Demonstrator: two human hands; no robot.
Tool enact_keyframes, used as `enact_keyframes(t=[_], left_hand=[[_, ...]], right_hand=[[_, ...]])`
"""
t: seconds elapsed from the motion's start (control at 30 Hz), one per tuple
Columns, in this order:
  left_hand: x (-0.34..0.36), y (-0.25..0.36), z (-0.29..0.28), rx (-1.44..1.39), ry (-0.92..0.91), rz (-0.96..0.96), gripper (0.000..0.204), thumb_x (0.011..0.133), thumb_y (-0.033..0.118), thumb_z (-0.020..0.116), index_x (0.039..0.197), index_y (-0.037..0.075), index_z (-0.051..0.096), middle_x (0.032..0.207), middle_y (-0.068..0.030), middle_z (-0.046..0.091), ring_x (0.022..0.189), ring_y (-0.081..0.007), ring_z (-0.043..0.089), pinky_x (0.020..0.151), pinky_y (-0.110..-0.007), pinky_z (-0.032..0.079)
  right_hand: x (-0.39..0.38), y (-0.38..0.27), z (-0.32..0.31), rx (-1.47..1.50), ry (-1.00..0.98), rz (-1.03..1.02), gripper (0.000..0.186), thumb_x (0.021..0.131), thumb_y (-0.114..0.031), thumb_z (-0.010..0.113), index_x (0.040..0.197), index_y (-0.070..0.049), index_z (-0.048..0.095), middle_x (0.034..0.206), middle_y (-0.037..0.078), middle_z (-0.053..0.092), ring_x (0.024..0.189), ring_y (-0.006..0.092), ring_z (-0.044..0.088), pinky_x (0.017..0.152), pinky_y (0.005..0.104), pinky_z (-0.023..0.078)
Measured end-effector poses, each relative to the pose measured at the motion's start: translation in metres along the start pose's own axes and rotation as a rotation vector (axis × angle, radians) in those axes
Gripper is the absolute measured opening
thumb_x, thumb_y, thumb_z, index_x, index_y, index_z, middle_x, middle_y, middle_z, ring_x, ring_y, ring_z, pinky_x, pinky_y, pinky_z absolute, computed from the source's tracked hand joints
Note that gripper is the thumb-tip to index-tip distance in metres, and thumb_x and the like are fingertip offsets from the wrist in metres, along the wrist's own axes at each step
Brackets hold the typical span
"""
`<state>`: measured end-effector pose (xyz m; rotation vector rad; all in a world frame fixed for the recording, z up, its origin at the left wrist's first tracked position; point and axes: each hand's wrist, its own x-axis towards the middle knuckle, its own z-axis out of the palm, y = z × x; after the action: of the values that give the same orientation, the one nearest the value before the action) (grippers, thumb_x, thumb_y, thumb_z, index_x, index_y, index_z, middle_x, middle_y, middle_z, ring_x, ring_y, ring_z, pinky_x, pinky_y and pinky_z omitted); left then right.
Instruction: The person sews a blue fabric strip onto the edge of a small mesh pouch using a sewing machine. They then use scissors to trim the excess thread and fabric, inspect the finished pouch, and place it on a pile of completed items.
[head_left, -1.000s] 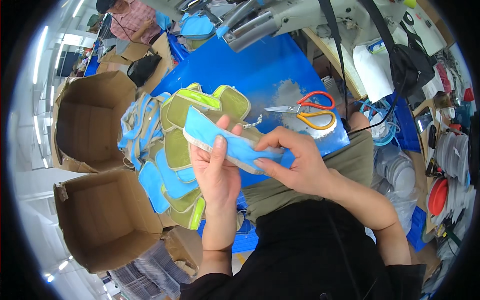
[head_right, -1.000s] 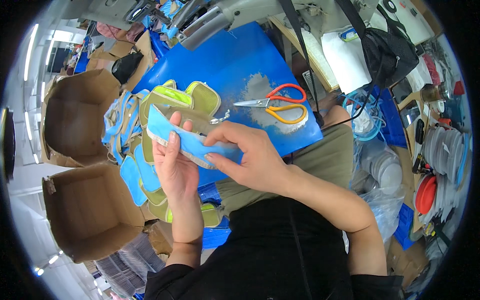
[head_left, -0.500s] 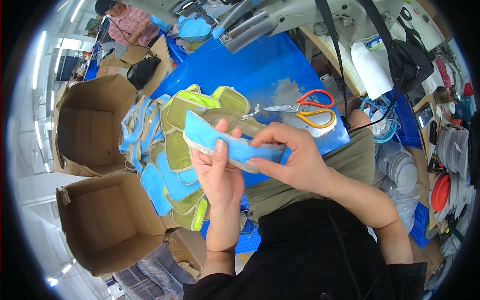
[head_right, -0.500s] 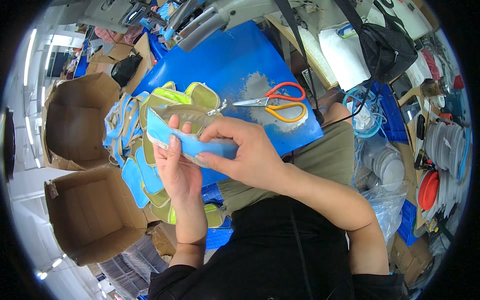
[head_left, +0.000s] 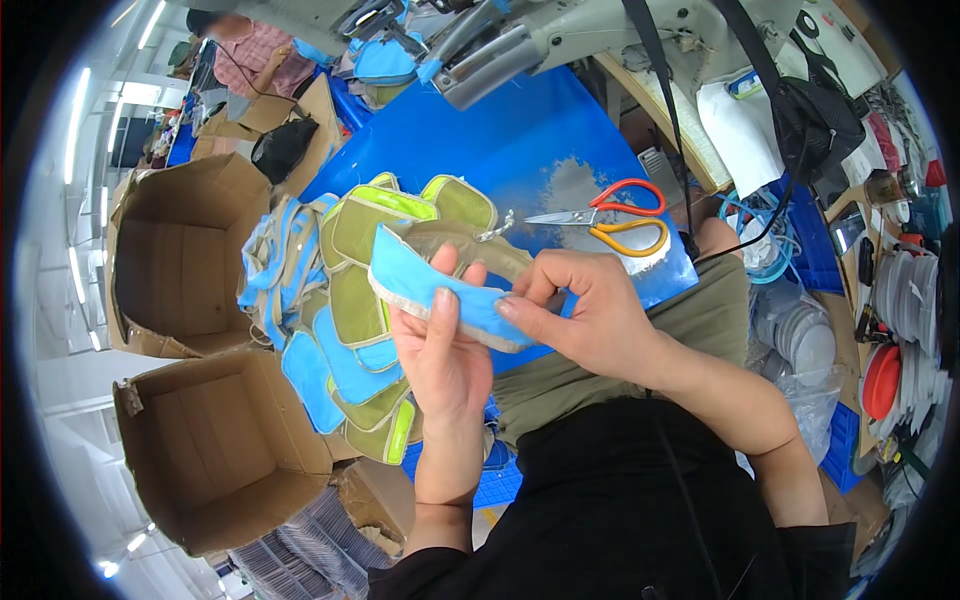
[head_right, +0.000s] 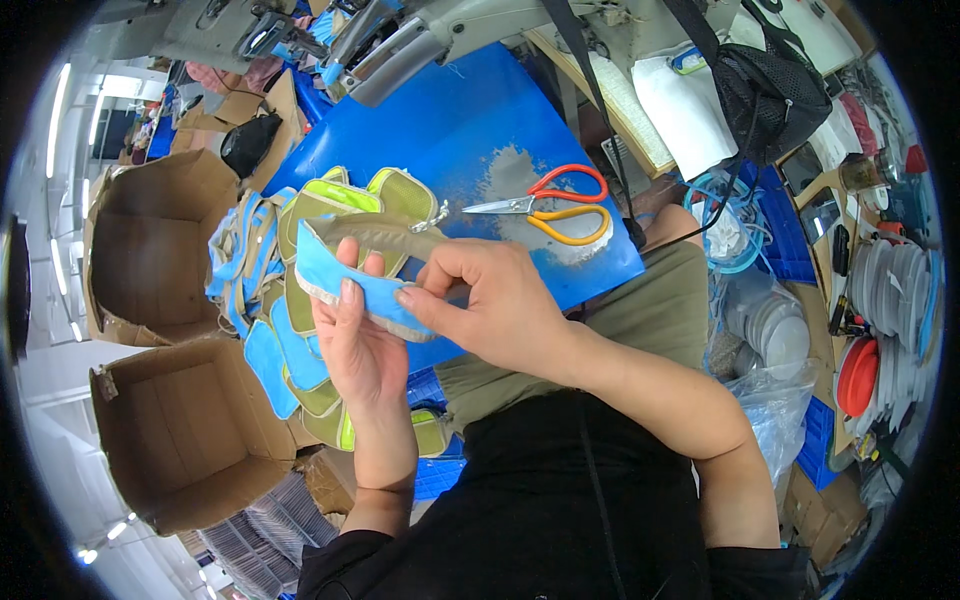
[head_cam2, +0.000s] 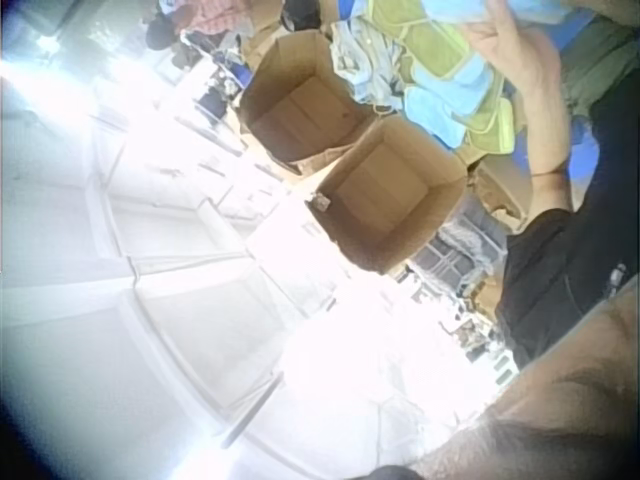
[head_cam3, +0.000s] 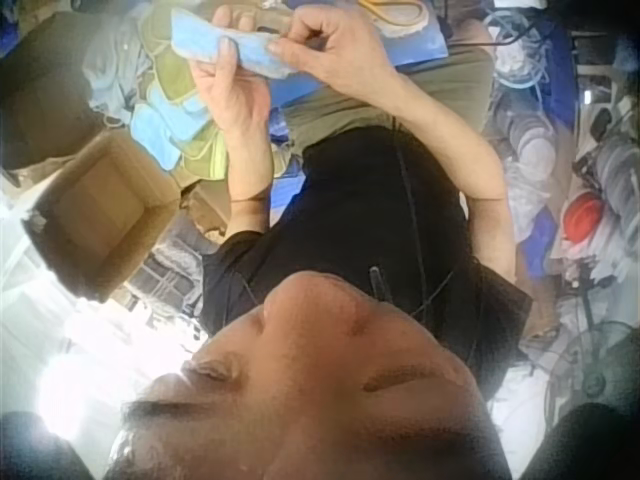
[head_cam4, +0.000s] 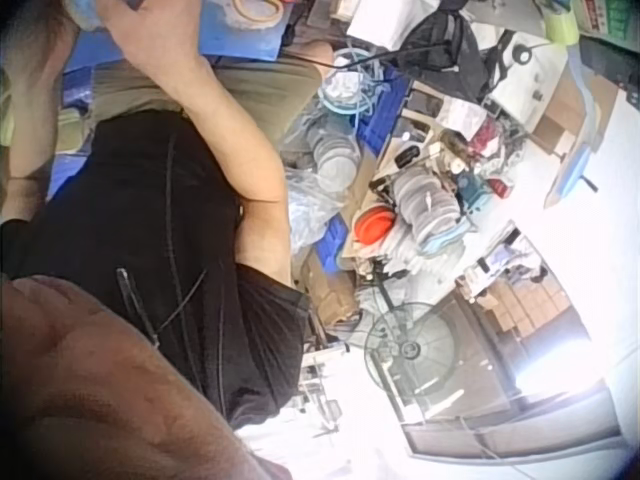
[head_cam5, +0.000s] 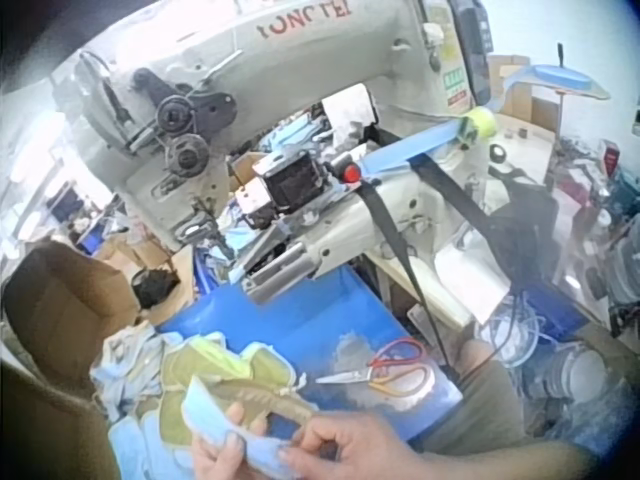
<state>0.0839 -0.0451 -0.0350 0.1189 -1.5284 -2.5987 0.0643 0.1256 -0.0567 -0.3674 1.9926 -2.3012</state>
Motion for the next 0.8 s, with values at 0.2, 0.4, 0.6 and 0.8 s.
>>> enact_keyframes(t=[0.2,0.4,0.6,0.8], left_hand=[[-0.002,-0.001,-0.001,0.059,0.024,0.025,0.061,0.096,0.002,0.068,0.15,0.005,0.039,0.143,-0.0142,0.058,0.12,-0.0219,0.065,0.096,-0.042,0.06],[-0.003,0.0,0.003,0.042,0.033,-0.004,0.06,0.095,0.001,0.069,0.147,0.005,0.041,0.141,-0.0151,0.06,0.117,-0.0215,0.067,0.096,-0.039,0.06],[0.0,-0.001,0.003,0.043,0.1,-0.035,0.064,0.091,0.0,0.073,0.146,0.006,0.04,0.134,-0.0179,0.064,0.112,-0.0273,0.07,0.094,-0.043,0.06],[-0.001,-0.002,0.016,-0.04,0.08,-0.063,0.055,0.094,0.004,0.07,0.144,0.003,0.045,0.132,-0.0187,0.065,0.117,-0.0289,0.067,0.1,-0.044,0.057]], right_hand=[[0.0,-0.007,-0.001,0.014,0.008,0.02,0.022,0.089,-0.013,0.078,0.078,-0.001,0.064,0.073,0.005,0.069,0.063,0.0096,0.062,0.057,0.0278,0.047],[-0.002,-0.009,-0.006,0.085,-0.085,0.088,0.015,0.09,-0.013,0.078,0.092,0.0,0.072,0.077,0.005,0.069,0.066,0.0088,0.06,0.06,0.0277,0.047],[-0.001,-0.011,-0.014,-0.039,-0.157,0.06,0.015,0.09,-0.013,0.077,0.096,0.0,0.075,0.082,0.008,0.069,0.069,0.0121,0.063,0.06,0.0291,0.048],[-0.001,-0.01,-0.014,-0.071,-0.142,0.025,0.012,0.089,-0.011,0.076,0.093,0.0,0.074,0.082,0.009,0.069,0.068,0.0159,0.065,0.06,0.0302,0.048]])
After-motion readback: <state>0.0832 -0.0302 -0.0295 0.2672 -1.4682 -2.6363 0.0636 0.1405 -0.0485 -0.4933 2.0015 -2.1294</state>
